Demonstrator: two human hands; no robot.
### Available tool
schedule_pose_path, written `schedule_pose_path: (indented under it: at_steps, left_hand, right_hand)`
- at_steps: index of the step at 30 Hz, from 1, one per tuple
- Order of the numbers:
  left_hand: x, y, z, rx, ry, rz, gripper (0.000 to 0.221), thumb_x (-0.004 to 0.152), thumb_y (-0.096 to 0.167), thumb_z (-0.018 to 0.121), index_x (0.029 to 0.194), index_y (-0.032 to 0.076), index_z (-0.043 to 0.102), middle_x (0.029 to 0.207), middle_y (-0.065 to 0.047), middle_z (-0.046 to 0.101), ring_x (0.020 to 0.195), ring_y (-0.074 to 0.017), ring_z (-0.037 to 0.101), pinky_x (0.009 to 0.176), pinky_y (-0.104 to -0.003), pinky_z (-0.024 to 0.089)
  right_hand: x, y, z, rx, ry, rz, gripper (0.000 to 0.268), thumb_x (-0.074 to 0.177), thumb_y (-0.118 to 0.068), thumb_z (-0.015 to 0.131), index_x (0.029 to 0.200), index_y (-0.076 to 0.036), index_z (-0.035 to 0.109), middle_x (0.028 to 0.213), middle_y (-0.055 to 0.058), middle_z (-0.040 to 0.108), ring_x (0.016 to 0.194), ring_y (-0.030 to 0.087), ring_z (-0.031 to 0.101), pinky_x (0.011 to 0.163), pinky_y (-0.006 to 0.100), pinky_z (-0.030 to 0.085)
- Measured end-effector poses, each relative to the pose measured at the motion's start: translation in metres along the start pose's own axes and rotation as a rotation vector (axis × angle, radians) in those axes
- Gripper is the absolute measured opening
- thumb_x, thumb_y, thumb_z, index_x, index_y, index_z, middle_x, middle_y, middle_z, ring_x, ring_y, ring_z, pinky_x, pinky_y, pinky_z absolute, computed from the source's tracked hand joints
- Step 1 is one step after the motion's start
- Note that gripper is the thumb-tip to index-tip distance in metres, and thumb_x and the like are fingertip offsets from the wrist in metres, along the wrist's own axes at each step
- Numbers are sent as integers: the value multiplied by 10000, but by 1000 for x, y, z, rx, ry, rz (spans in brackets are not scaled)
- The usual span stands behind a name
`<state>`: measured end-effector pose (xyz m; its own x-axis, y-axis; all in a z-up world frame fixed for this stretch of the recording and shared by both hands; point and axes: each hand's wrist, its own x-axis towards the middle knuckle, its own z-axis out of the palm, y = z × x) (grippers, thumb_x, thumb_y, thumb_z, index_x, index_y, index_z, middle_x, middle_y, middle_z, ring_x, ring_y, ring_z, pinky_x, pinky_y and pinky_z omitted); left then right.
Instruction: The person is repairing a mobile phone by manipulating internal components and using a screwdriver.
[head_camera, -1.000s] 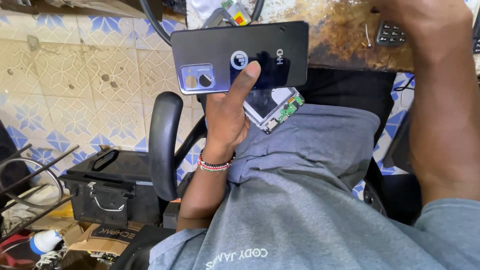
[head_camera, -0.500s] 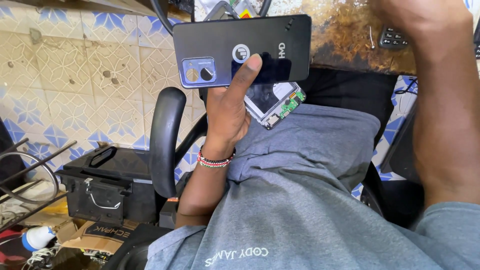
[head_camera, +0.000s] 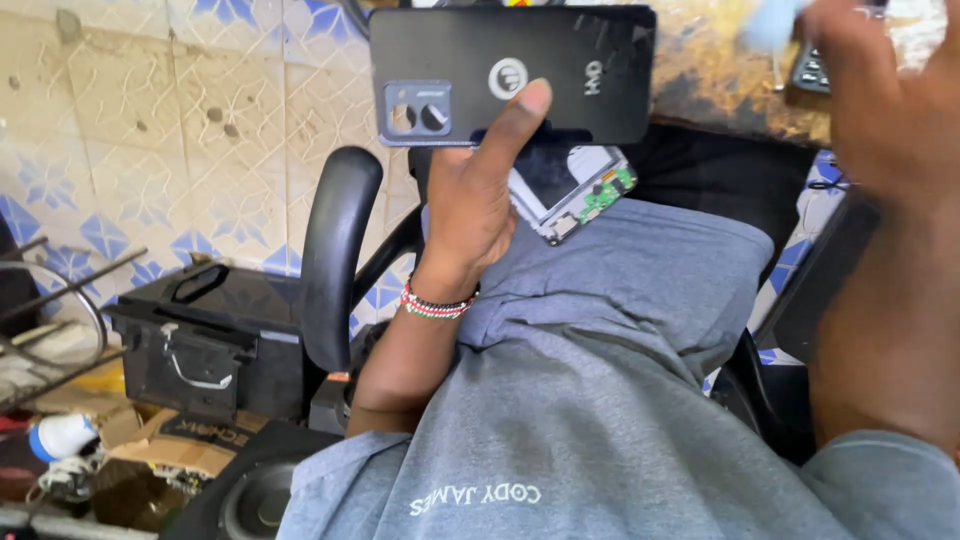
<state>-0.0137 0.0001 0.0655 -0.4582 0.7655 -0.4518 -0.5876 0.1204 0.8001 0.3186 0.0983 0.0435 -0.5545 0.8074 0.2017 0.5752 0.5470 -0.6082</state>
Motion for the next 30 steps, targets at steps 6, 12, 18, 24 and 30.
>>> schedule_pose_path:
  at_steps: [6,12,18,24,30]
  left_hand:
    - [-7,-5,7,41,-9,-53,291,817,218,822,1056,67,756,1100,16,711,1028,-84,626,954,-279,534]
    - [-15,-9,8,5,-130,72,116,889,233,795,948,164,722,991,76,705,996,-69,641,981,-284,527]
    - [-16,-15,6,37,-141,57,184,905,262,795,1020,126,750,1065,34,735,1065,-102,666,1036,-302,536]
    - [-19,-11,6,51,-154,55,183,913,275,784,1022,131,749,1061,35,738,1073,-101,671,1039,-302,538]
    - [-19,-10,5,56,-193,91,122,942,270,763,995,162,745,1044,71,728,1054,-63,659,1027,-277,539]
  right_hand:
    - [27,-137,34,47,8,-402,126,1117,22,732,1028,31,822,1180,226,638,1052,402,537,968,561,478]
    - [21,-146,53,-99,44,-579,138,1099,100,829,995,17,793,1156,153,739,986,339,541,837,487,496]
    - [17,-153,52,-139,40,-589,162,1089,119,818,992,-7,783,1140,143,761,983,331,560,857,474,496]
    - [17,-157,47,-194,3,-568,189,1116,84,769,985,-49,799,1134,87,787,1023,292,600,900,478,502]
    - [13,-162,45,-253,-19,-527,190,1130,48,791,981,-71,788,1146,65,806,1042,291,631,1019,494,479]
